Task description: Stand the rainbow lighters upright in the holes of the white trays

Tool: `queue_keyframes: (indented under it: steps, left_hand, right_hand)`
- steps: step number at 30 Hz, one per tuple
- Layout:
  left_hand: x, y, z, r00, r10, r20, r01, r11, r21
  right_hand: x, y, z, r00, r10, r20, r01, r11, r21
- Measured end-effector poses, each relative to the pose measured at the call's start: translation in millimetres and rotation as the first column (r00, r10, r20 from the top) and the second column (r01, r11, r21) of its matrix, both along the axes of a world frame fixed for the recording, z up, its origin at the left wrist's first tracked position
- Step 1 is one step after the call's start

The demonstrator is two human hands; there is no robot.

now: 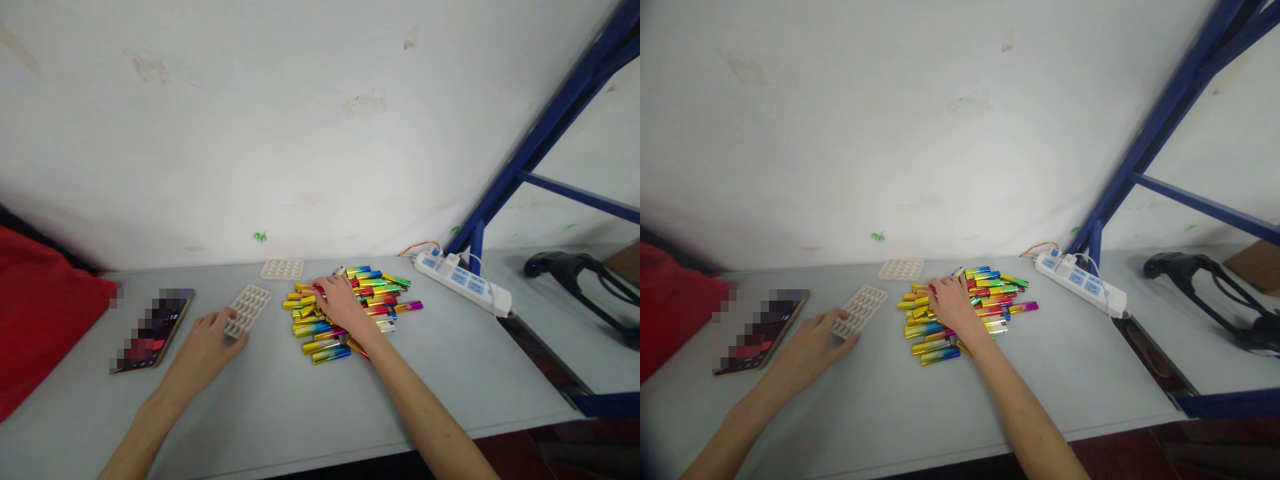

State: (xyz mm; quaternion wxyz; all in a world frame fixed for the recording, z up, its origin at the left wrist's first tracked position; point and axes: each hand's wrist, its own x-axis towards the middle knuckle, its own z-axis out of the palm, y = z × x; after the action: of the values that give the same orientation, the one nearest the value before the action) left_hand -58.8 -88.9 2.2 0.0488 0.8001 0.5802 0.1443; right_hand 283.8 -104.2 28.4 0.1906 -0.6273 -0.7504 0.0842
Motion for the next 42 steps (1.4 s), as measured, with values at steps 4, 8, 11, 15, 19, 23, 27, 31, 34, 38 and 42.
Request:
queue_keyframes:
  steps: [4,8,11,15,19,23,27,31,34,38,42]
  left_hand:
    - [-6.9,-8.0,10.2,0.990,-0.087,0.108,0.103,0.982,-0.155]
    - [-4.3,-3.2,26.1,0.961,-0.237,0.145,0.266,0.933,-0.241]
    - [6.1,5.5,36.9,0.944,-0.296,0.143,0.325,0.907,-0.268]
    - [21.2,19.5,42.2,0.928,-0.324,0.183,0.367,0.876,-0.312]
    - [33.1,32.4,39.6,0.905,-0.366,0.216,0.419,0.853,-0.311]
    - [42.5,43.4,41.4,0.875,-0.437,0.210,0.484,0.817,-0.314]
    - [49.0,55.3,47.0,0.858,-0.483,0.176,0.512,0.772,-0.377]
    - [54.0,65.5,43.8,0.835,-0.520,0.178,0.545,0.745,-0.384]
    - [55.1,68.2,35.0,0.819,-0.535,0.210,0.574,0.748,-0.334]
    - [52.1,65.4,22.9,0.802,-0.524,0.287,0.594,0.753,-0.283]
    - [49.2,59.8,14.9,0.790,-0.508,0.342,0.596,0.766,-0.239]
  right_hand:
    - [3.2,1.1,5.9,0.998,-0.037,-0.047,0.036,0.999,-0.026]
    - [8.7,3.2,11.5,0.998,-0.035,-0.061,0.030,0.996,-0.080]
    - [11.9,4.1,11.3,0.999,0.014,-0.030,-0.017,0.994,-0.109]
    - [15.3,6.2,3.8,0.999,-0.021,-0.037,0.020,1.000,-0.021]
    - [21.5,11.3,-2.7,0.993,-0.073,-0.089,0.079,0.995,0.068]
    - [27.4,11.8,-4.8,0.994,-0.051,-0.095,0.060,0.994,0.090]
    - [30.2,7.0,-6.4,0.999,0.022,-0.034,-0.021,0.999,0.041]
    - [34.8,4.8,-6.5,0.993,0.034,-0.110,-0.035,0.999,-0.003]
    - [37.1,5.8,-7.2,0.947,0.043,-0.318,-0.018,0.996,0.082]
    - [30.0,8.7,-9.5,0.652,0.027,-0.757,0.057,0.995,0.085]
    - [13.5,7.6,-6.2,0.057,-0.074,-0.996,-0.001,0.997,-0.075]
